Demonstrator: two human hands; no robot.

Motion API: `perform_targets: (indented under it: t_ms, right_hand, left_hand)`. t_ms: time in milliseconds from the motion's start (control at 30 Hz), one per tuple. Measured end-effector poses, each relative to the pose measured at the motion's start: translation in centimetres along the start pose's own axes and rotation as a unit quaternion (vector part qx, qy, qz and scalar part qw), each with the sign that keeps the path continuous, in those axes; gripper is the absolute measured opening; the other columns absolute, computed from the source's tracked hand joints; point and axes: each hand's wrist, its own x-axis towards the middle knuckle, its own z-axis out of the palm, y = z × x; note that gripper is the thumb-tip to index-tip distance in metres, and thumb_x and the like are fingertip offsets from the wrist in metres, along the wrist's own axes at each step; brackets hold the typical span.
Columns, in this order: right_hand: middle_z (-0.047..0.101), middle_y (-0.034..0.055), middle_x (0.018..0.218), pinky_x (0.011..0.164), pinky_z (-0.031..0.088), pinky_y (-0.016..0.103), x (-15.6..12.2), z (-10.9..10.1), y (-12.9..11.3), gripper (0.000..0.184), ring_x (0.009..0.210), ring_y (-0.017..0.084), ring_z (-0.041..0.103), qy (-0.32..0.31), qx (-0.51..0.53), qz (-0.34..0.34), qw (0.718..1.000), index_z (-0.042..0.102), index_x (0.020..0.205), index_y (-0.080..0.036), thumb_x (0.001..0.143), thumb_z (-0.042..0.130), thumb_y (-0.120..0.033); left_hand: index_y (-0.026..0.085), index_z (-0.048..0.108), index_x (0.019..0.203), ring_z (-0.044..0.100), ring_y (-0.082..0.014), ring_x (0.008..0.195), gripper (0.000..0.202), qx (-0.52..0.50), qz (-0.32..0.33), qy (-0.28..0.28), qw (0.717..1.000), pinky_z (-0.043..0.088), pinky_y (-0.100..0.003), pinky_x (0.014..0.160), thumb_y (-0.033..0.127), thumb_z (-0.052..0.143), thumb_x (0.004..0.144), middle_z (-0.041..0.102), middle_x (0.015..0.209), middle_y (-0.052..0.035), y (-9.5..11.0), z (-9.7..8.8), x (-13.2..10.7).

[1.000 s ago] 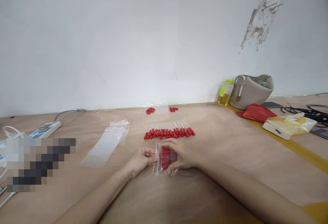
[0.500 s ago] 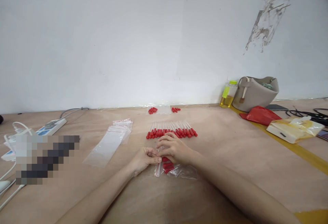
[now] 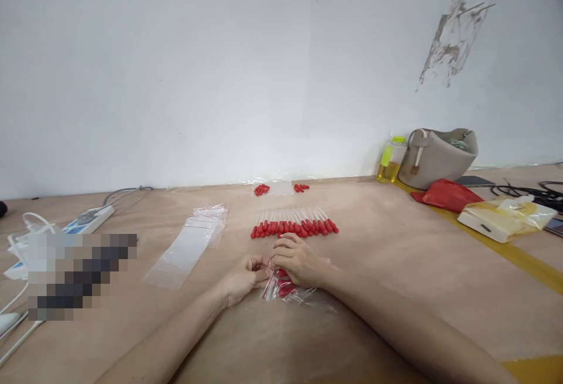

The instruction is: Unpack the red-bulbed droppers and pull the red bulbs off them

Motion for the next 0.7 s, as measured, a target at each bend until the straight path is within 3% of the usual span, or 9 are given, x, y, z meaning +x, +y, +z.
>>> perform_targets:
  t_ms: [100, 233, 333, 433, 567, 700]
  right_hand:
    - [0.061, 0.004, 0.091, 0.095, 0.03, 0.036, 0.1, -0.5, 0.0, 0.012, 0.104, 0.016, 0.044, 0.025, 0.035, 0.027, 0.999, 0.054, 0.084, -0.018, 0.081, 0.044, -0.012]
    - [0.056, 0.0063, 0.105, 0.093, 0.034, 0.034, 0.3, -1.7, -0.2, 0.011, 0.108, 0.016, 0.042, 0.008, 0.118, 0.061, 0.991, 0.053, 0.082, -0.018, 0.083, 0.043, -0.014]
    - [0.048, 0.0084, 0.117, 0.092, 0.036, 0.032, 0.3, -2.9, -0.4, 0.013, 0.112, 0.015, 0.04, -0.019, 0.185, 0.094, 0.978, 0.053, 0.083, -0.018, 0.085, 0.041, -0.014]
    - [0.044, 0.0074, 0.122, 0.094, 0.034, 0.033, -0.3, -4.2, -0.6, 0.015, 0.117, 0.015, 0.036, -0.05, 0.222, 0.107, 0.968, 0.055, 0.092, -0.02, 0.085, 0.042, -0.015]
    - [0.055, 0.0054, 0.098, 0.079, 0.041, 0.03, -2.4, -5.5, -0.8, 0.021, 0.092, 0.016, 0.05, -0.041, 0.206, 0.215, 0.954, 0.054, 0.098, -0.02, 0.078, 0.056, -0.025]
    - [0.054, -0.0016, 0.071, 0.058, 0.038, 0.024, -4.8, -5.9, -1.5, 0.027, 0.064, 0.013, 0.048, -0.105, 0.153, 0.323, 0.928, 0.056, 0.081, -0.019, 0.063, 0.069, -0.034]
  left_hand:
    - [0.011, 0.056, 0.07, 0.042, -0.0058, 0.052, 0.027, 0.052, 0.027, 0.017, 0.998, 0.033, -0.018, 0.051, 0.032, 0.069, 0.059, 0.051, 0.058, 0.0037, -0.1, -0.1, 0.2]
    - [0.015, 0.051, 0.087, 0.042, -0.0074, 0.055, 0.027, 0.088, 0.076, 0.032, 0.993, 0.033, -0.018, 0.05, 0.029, 0.061, 0.066, 0.049, 0.063, 0.0051, -0.5, -0.3, 0.4]
    - [0.017, 0.047, 0.076, 0.042, -0.0074, 0.054, 0.014, 0.114, 0.12, 0.053, 0.985, 0.034, -0.018, 0.049, 0.024, 0.056, 0.067, 0.046, 0.062, 0.006, -1.0, -0.5, 0.5]
    - [0.014, 0.053, 0.07, 0.045, -0.0081, 0.053, 0.006, 0.203, 0.153, 0.071, 0.965, 0.035, -0.019, 0.051, 0.017, 0.048, 0.068, 0.052, 0.061, 0.0031, -1.4, -0.6, 0.6]
    - [0.013, 0.063, 0.09, 0.049, -0.01, 0.056, 0.028, 0.312, 0.159, 0.08, 0.933, 0.036, -0.02, 0.053, 0.014, 0.041, 0.072, 0.059, 0.066, 0.0, -1.5, -0.6, 0.3]
    - [0.017, 0.068, 0.084, 0.051, -0.0125, 0.069, 0.027, 0.422, 0.22, 0.109, 0.873, 0.039, -0.022, 0.062, 0.015, 0.043, 0.075, 0.054, 0.073, -0.002, -1.1, -0.9, -0.2]
